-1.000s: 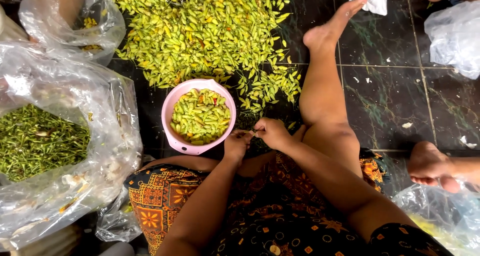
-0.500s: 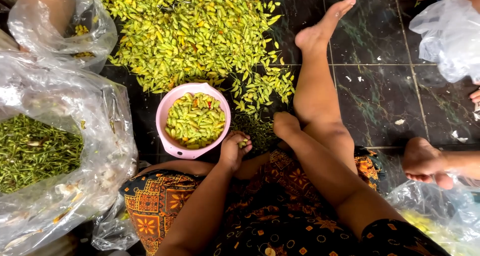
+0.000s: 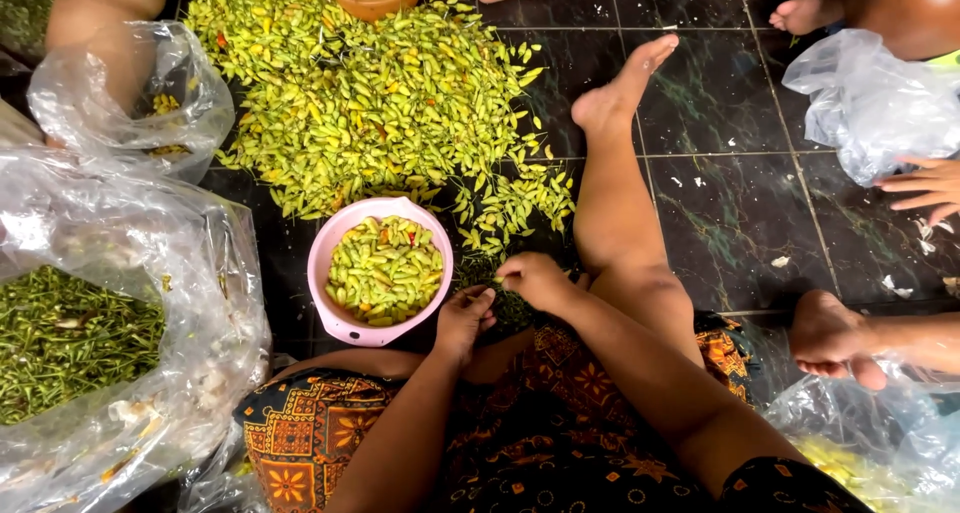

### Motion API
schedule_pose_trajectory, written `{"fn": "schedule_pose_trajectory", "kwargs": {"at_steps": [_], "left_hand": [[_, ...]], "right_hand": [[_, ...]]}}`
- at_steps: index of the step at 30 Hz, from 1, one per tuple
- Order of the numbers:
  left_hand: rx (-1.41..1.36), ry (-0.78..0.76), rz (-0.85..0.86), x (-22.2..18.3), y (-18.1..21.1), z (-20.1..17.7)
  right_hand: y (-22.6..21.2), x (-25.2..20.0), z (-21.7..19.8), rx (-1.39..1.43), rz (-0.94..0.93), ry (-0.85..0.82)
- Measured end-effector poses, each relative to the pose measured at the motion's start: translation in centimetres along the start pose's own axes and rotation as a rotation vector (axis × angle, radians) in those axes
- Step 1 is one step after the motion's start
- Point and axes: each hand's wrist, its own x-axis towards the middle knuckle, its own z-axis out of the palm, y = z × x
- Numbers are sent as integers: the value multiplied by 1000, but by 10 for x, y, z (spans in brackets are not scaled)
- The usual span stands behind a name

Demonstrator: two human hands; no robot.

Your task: People sitting on the floor sorting and picking small green flower buds from a large pile into bowls and bags.

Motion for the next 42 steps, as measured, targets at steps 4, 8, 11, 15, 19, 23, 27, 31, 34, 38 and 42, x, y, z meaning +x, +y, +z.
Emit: {"fn": "schedule_pose_trajectory", "kwargs": {"at_steps": [4,8,11,15,19,23,27,31,34,38,42], "left_hand": [[-39,28,0,4,-3,-2],[-96,44,4,1,2,0],[-160,0,26,-2,4,0],[-203,-59,-1,-12,9,2],[36,-131,168,-1,-3,-1],[482,85,697,-38,33,5],[469,307,952,-25,54,-16],[701,601,1041,-30,77,-37],[789,630,1067,-22,70,-36],[739,384,1131,-38,62,-11],[764,167,1044,-37,40,-1]], "right_hand": [[-13,-9,10,221,-61,-143],[-1,-6,20,255,64,-167],[7,0,22,474,109,-325],[4,-3,-8,626,132,-440],[3,-5,-23,637,154,-570],[13,-4,-11,70,21,-407],[31,7,0,-150,92,-168],[66,24,-6,-87,218,-58],[77,27,-3,-98,232,-113],[75,19,4,-181,219,-245],[59,20,-8,-238,255,-298]]}}
